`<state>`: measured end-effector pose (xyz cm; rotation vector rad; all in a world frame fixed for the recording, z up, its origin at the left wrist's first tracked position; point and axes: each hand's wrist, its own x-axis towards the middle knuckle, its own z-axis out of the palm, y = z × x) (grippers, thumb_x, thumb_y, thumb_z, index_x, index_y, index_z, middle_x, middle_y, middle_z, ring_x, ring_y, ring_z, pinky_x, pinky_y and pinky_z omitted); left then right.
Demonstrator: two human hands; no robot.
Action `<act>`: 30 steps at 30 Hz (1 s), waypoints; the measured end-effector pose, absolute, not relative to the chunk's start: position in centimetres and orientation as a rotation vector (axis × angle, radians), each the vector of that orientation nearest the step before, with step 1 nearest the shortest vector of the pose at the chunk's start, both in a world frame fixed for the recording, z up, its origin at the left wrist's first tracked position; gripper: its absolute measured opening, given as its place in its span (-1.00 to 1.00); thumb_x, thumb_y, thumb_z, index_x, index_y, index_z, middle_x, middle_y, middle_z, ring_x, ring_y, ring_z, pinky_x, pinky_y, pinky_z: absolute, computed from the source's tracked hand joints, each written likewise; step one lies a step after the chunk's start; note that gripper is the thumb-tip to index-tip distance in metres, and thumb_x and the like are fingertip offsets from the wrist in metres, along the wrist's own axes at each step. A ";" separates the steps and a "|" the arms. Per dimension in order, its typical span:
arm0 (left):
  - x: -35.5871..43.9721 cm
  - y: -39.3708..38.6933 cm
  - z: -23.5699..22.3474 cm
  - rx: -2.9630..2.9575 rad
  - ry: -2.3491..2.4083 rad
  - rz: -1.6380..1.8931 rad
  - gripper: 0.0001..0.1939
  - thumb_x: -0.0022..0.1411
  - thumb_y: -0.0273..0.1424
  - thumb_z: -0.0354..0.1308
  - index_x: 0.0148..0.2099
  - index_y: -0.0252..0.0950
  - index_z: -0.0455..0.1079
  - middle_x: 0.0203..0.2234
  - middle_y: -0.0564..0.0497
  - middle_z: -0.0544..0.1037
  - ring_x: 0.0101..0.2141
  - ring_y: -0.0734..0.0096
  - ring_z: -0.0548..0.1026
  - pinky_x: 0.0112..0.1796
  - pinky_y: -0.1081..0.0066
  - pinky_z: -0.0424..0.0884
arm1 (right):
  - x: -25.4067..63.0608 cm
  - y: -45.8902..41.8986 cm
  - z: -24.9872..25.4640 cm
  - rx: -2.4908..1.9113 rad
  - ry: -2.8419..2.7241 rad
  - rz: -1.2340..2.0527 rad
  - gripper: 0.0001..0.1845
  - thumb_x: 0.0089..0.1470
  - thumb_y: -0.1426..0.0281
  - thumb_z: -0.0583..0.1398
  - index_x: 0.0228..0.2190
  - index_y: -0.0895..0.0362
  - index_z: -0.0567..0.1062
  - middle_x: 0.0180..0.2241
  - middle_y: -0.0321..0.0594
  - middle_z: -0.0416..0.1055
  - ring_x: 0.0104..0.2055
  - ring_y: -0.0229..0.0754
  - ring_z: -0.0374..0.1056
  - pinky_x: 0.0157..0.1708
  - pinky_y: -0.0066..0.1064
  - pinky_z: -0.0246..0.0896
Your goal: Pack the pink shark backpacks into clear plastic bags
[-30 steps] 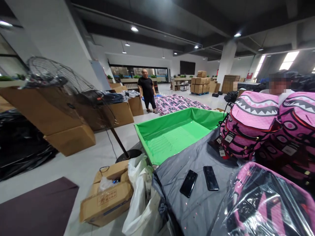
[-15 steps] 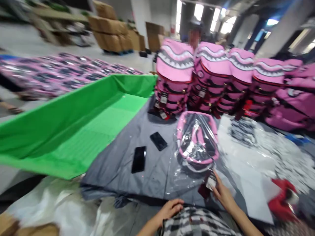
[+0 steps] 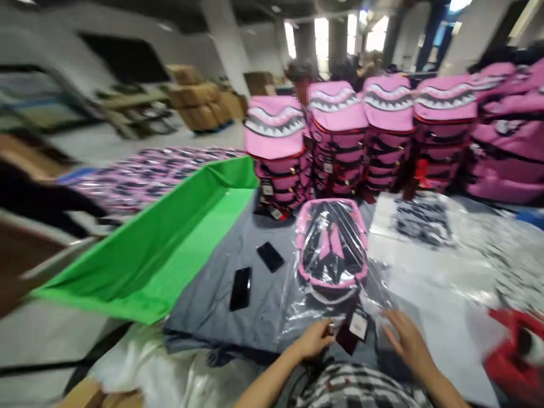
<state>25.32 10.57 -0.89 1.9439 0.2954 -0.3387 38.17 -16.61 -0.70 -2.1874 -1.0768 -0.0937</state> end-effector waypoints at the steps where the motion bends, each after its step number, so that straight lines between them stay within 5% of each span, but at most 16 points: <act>1: 26.9 12.7 1.2 1.930 0.364 -0.257 -0.44 0.12 -0.50 0.17 0.21 -0.32 0.38 -0.48 -0.01 0.53 -0.43 0.27 0.50 -0.27 0.25 0.51 | 37.9 -17.1 -1.9 -2.148 -1.160 -0.058 -0.72 0.26 0.31 0.10 -0.05 -0.05 0.53 -0.14 -0.09 0.55 -0.09 0.04 0.52 -0.10 -0.10 0.52; 6: 34.6 26.1 17.2 1.769 0.669 0.640 -0.21 0.32 -0.51 -0.01 0.47 -0.34 -0.32 -0.36 0.07 0.52 -0.45 0.53 0.46 -0.26 0.41 0.47 | 40.5 -17.0 -7.7 -2.133 -1.396 0.232 -0.73 0.19 0.33 0.08 -0.28 -0.04 0.60 -0.33 -0.11 0.58 -0.30 0.06 0.56 -0.34 -0.13 0.55; 8: 36.0 27.5 22.2 1.685 0.500 0.964 -0.27 0.40 -0.42 -0.01 0.46 -0.34 -0.30 -0.24 0.00 0.55 -0.39 0.55 0.50 -0.22 0.43 0.45 | 41.5 -16.0 -8.9 -2.228 -1.402 0.357 -0.75 0.08 0.33 0.15 -0.27 -0.04 0.62 -0.43 -0.11 0.57 -0.39 0.11 0.56 -0.48 -0.16 0.51; 10: 36.3 24.9 23.1 1.686 0.307 1.037 -0.39 0.43 -0.30 0.02 0.41 -0.34 -0.05 -0.19 -0.04 0.57 -0.34 0.53 0.53 -0.19 0.41 0.46 | 41.8 -14.8 -8.7 -2.351 -1.357 0.426 -0.59 0.03 0.35 0.21 -0.05 0.00 0.59 -0.46 -0.09 0.56 -0.40 0.15 0.55 -0.49 -0.18 0.48; 14: 33.1 13.1 12.4 1.793 0.110 0.281 -0.58 0.40 -0.12 0.04 -0.03 -0.37 0.49 -0.31 -0.03 0.59 -0.33 0.41 0.55 -0.25 0.42 0.46 | 42.1 -11.9 -4.1 -2.529 -1.209 0.490 -0.22 0.22 0.40 0.11 0.40 0.18 0.03 -0.36 -0.04 0.57 -0.35 0.10 0.54 -0.33 -0.13 0.49; 18: 27.6 4.4 -1.6 1.957 0.187 -0.490 -0.78 0.21 -0.26 0.20 -0.29 -0.32 0.56 -0.46 0.04 0.58 -0.40 0.37 0.50 -0.31 0.45 0.41 | 44.7 -10.2 0.8 -2.394 -1.184 0.160 -0.21 0.20 0.50 0.09 0.41 0.12 0.00 0.20 0.10 0.30 0.15 0.12 0.37 -0.02 -0.06 0.47; 22: 25.8 3.3 -7.3 2.073 0.447 -0.369 -0.67 0.32 -0.30 -0.03 -0.17 -0.35 0.52 -0.23 -0.14 0.60 -0.17 0.18 0.52 -0.03 0.24 0.41 | 45.4 -12.3 2.7 -2.170 -1.212 0.026 -0.42 0.30 0.42 0.05 0.32 0.07 0.18 0.30 -0.01 0.17 0.34 0.00 0.14 0.30 -0.06 0.19; 26: 26.6 4.2 -8.1 2.097 0.602 -0.191 -0.57 0.38 -0.29 -0.15 0.07 -0.37 0.42 0.05 -0.25 0.51 0.12 0.09 0.42 0.21 0.12 0.24 | 42.5 -15.1 0.7 -2.139 -1.217 0.204 -0.57 0.33 0.29 0.10 0.17 0.09 0.32 0.09 -0.02 0.39 0.15 0.00 0.35 0.17 -0.08 0.33; 30: 28.3 2.9 -8.8 1.991 0.563 -0.080 -0.48 0.19 -0.34 0.16 0.20 -0.33 0.33 0.19 -0.20 0.42 0.23 0.10 0.32 0.29 0.13 0.13 | 39.3 -15.6 -3.0 -2.509 -1.183 0.344 -0.21 0.01 0.23 0.40 0.18 0.24 0.29 0.08 0.16 0.37 0.10 0.20 0.34 0.10 0.01 0.33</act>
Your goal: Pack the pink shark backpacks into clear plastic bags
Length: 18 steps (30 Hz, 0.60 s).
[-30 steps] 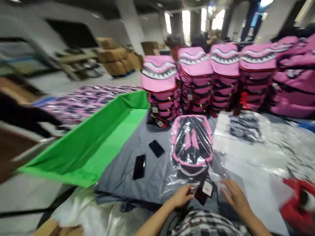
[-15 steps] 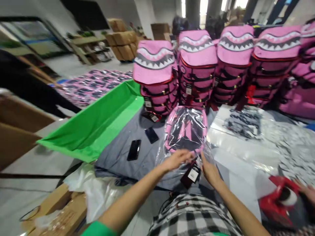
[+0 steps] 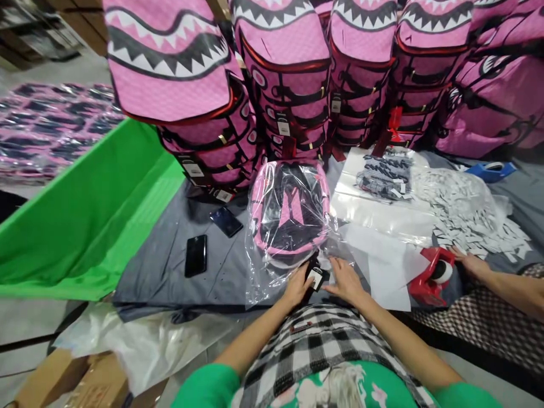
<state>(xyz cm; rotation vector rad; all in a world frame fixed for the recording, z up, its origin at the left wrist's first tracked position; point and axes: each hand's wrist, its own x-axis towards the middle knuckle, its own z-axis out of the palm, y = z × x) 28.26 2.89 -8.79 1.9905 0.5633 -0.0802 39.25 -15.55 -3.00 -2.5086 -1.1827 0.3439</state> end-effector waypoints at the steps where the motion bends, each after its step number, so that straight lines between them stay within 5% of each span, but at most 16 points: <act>1: 28.7 2.4 -9.0 1.962 0.574 -0.070 -0.46 0.15 -0.37 0.20 0.18 -0.34 0.35 0.13 -0.21 0.46 0.18 0.08 0.36 0.26 0.11 0.16 | 38.8 -15.4 -3.7 -2.607 -1.146 0.360 -0.22 -0.01 0.30 0.40 0.18 0.26 0.30 0.06 0.17 0.38 0.08 0.20 0.34 0.08 -0.02 0.34; 6: 30.0 1.4 -9.5 1.818 0.647 -0.103 -0.91 0.09 -0.42 0.22 -0.31 -0.32 0.43 -0.39 -0.02 0.51 -0.25 0.23 0.47 -0.03 0.22 0.36 | 39.2 -15.7 -4.7 -2.724 -0.855 0.367 -0.48 0.09 0.54 0.18 0.12 0.26 0.34 -0.06 0.06 0.47 -0.06 0.05 0.43 -0.04 -0.22 0.36; 8: 30.2 1.3 -9.7 1.708 0.661 -0.118 -0.88 0.09 -0.40 0.24 -0.42 -0.30 0.36 -0.48 0.06 0.45 -0.34 0.34 0.44 -0.14 0.33 0.36 | 39.6 -16.4 -4.3 -2.691 -0.810 0.384 -0.48 0.12 0.50 0.17 0.13 0.26 0.34 -0.09 0.03 0.50 -0.06 0.05 0.44 -0.05 -0.24 0.34; 12: 31.1 0.4 -10.1 1.394 0.708 -0.171 -0.81 0.08 -0.33 0.31 -0.30 -0.28 0.39 -0.55 0.11 0.45 -0.44 0.41 0.44 -0.32 0.45 0.36 | 40.0 -17.7 -3.1 -2.676 -0.719 0.489 -0.59 0.17 0.45 0.12 0.05 0.19 0.45 -0.06 0.01 0.47 -0.05 0.03 0.43 -0.11 -0.29 0.30; 18: 31.4 0.0 -9.5 0.976 0.718 -0.269 -0.64 -0.04 -0.33 0.48 -0.25 -0.39 0.47 -0.42 -0.06 0.58 -0.42 0.37 0.52 -0.29 0.39 0.45 | 40.8 -18.8 -2.4 -2.575 -0.561 0.684 -0.63 0.08 0.48 0.15 -0.06 0.09 0.49 -0.14 -0.10 0.49 -0.09 0.01 0.40 -0.17 -0.32 0.20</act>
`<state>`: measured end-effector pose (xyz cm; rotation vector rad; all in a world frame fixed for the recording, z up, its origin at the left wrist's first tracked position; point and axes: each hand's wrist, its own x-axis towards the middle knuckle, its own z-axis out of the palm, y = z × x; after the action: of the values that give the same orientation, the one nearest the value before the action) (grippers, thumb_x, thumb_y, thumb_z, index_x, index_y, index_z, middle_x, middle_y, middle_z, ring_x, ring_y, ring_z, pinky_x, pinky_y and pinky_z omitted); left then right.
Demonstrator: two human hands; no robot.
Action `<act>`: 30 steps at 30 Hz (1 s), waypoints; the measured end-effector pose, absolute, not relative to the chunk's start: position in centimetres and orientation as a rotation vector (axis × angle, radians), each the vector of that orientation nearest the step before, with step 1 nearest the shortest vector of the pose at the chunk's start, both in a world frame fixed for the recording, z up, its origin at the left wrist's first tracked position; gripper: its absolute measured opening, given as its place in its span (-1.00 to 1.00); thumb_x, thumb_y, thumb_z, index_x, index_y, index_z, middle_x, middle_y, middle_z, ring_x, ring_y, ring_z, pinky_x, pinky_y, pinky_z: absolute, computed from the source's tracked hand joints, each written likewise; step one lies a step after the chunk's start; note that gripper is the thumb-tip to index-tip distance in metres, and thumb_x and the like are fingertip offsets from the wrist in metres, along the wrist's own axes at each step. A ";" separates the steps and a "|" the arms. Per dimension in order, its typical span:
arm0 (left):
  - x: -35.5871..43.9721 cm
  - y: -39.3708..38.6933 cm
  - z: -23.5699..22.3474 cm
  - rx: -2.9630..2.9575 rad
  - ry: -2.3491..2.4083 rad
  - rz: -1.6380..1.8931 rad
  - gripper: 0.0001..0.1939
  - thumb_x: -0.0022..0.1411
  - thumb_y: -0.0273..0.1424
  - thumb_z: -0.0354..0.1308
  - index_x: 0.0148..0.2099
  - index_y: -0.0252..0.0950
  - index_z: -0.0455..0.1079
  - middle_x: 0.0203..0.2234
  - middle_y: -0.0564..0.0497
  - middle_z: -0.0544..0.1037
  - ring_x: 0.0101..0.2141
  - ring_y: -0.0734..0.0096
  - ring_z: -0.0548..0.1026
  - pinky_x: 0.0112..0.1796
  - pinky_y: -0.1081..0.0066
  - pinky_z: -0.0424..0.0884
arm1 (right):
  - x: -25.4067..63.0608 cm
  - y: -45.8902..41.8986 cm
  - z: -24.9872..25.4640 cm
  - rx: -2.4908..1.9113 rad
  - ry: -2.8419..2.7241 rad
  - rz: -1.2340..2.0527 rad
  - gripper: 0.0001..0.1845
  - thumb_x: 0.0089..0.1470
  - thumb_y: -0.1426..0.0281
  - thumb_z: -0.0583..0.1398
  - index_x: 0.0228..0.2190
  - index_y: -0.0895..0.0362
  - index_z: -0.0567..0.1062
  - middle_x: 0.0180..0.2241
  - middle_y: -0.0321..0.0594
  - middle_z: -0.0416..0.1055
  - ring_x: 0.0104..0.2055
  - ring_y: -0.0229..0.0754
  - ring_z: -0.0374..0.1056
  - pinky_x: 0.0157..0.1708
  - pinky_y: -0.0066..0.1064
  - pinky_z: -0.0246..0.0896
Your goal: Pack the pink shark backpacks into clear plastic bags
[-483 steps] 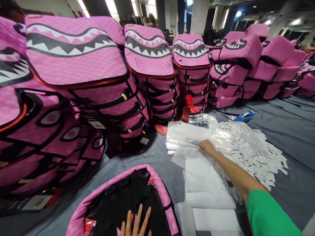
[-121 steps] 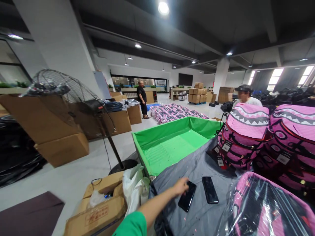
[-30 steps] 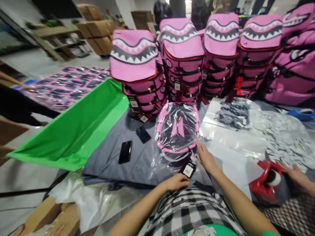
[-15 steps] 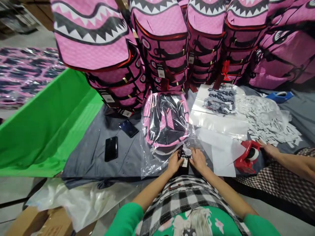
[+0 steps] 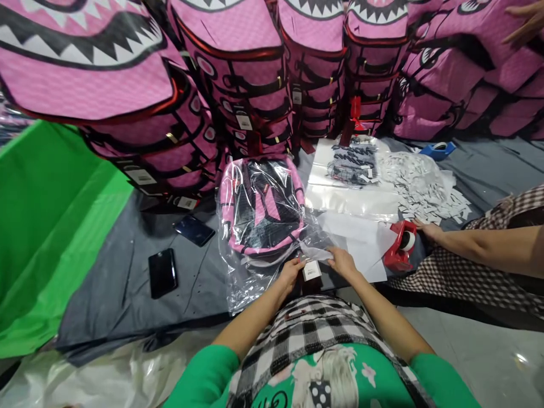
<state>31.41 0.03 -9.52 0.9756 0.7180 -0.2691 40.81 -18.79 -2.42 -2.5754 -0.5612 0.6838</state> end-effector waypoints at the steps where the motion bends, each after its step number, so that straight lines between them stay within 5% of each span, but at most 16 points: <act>1: 31.3 0.3 -9.3 0.920 0.722 -0.290 -0.64 -0.02 -0.33 0.48 -0.23 -0.40 0.48 -0.41 -0.08 0.59 -0.41 0.35 0.54 -0.29 0.37 0.47 | 41.0 -19.0 -2.4 -2.542 -0.553 0.696 -0.61 0.05 0.50 0.16 -0.05 0.08 0.48 -0.20 -0.14 0.50 -0.13 -0.02 0.40 -0.19 -0.34 0.18; 10: 30.9 -0.1 -8.5 0.671 0.713 -0.334 -0.79 0.13 -0.40 0.39 -0.21 -0.36 0.49 -0.36 -0.02 0.60 -0.35 0.41 0.55 -0.23 0.42 0.47 | 39.9 -19.3 -3.9 -1.975 -0.477 1.033 -0.90 -0.01 0.48 0.13 -0.51 0.15 0.43 -0.55 -0.35 0.31 -0.44 -0.27 0.20 -0.37 -0.47 0.08; 16: 31.3 -1.2 -9.4 0.699 0.722 -0.310 -0.67 -0.05 -0.33 0.52 -0.30 -0.38 0.50 -0.45 0.00 0.58 -0.45 0.45 0.49 -0.32 0.46 0.41 | 37.0 -20.1 -5.4 -1.663 -0.187 1.128 -0.61 0.10 0.10 0.09 -0.40 0.16 0.49 -0.49 -0.26 0.39 -0.48 -0.27 0.19 -0.46 -0.47 0.11; 20: 31.4 -1.5 -9.7 0.749 0.719 -0.238 -0.63 -0.14 -0.34 0.55 -0.32 -0.38 0.51 -0.40 -0.04 0.61 -0.40 0.44 0.53 -0.28 0.46 0.45 | 36.9 -20.7 -5.7 -1.601 -0.077 1.125 -0.60 -0.02 0.05 0.15 -0.42 0.16 0.47 -0.47 -0.23 0.41 -0.46 -0.25 0.22 -0.47 -0.45 0.15; 24: 31.2 -2.3 -10.1 0.827 0.744 -0.169 -0.52 -0.20 -0.24 0.57 -0.26 -0.39 0.56 -0.38 -0.07 0.63 -0.41 0.39 0.54 -0.28 0.42 0.47 | 37.6 -20.8 -6.1 -1.659 -0.071 1.086 -0.45 0.05 -0.06 0.06 -0.32 0.15 0.50 -0.38 -0.18 0.47 -0.40 -0.17 0.33 -0.38 -0.36 0.26; 30: 30.0 -2.4 -10.2 1.029 0.749 -0.235 -0.37 -0.32 0.00 0.54 -0.29 -0.38 0.54 -0.55 0.04 0.50 -0.54 0.49 0.38 -0.49 0.49 0.28 | 38.0 -20.5 -8.4 -2.028 -0.167 0.834 -0.73 -0.11 0.20 0.32 -0.46 0.14 0.45 -0.47 -0.30 0.37 -0.34 -0.16 0.28 -0.30 -0.40 0.14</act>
<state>30.04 -2.36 -10.24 1.0285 0.7486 -0.2351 38.00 -20.54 -8.39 -2.0285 -0.1667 0.8340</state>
